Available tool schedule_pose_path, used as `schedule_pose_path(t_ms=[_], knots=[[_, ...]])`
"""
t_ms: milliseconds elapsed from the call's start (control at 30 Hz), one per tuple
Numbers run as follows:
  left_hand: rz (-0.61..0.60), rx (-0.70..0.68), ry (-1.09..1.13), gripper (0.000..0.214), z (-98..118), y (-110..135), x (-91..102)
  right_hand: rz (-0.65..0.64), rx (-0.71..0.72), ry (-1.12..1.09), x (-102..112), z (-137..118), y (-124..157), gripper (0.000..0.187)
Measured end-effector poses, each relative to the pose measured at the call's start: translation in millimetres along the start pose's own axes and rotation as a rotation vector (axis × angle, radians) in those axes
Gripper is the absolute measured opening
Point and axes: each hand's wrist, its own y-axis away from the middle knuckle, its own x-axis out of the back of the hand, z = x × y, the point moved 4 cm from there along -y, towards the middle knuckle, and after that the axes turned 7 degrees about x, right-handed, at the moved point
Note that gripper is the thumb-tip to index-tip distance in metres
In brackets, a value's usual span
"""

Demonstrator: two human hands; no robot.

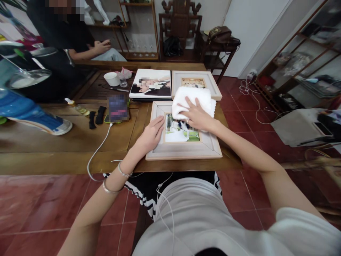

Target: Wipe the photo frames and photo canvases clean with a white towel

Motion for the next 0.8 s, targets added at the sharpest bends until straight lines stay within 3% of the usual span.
schedule_pose_path(t_ms=[233, 400, 533, 667, 800], knots=[[0.007, 0.001, 0.013, 0.045, 1, 1, -0.9, -0.226, 0.285, -0.201, 29, -92, 62, 0.041], [0.009, -0.001, -0.004, 0.047, 1, 1, -0.3, -0.331, 0.323, -0.310, 40, -114, 84, 0.041], [-0.015, -0.012, -0.008, 0.049, 2, 1, -0.5, -0.204, 0.159, -0.227, 21, -92, 66, 0.045], [-0.027, 0.001, -0.004, 0.047, 2, 1, 0.2, -0.045, 0.056, -0.081, 2, -42, 35, 0.049], [-0.028, 0.003, -0.006, 0.047, 3, 1, 1.0, 0.034, -0.019, -0.004, -2, 5, 3, 0.052]])
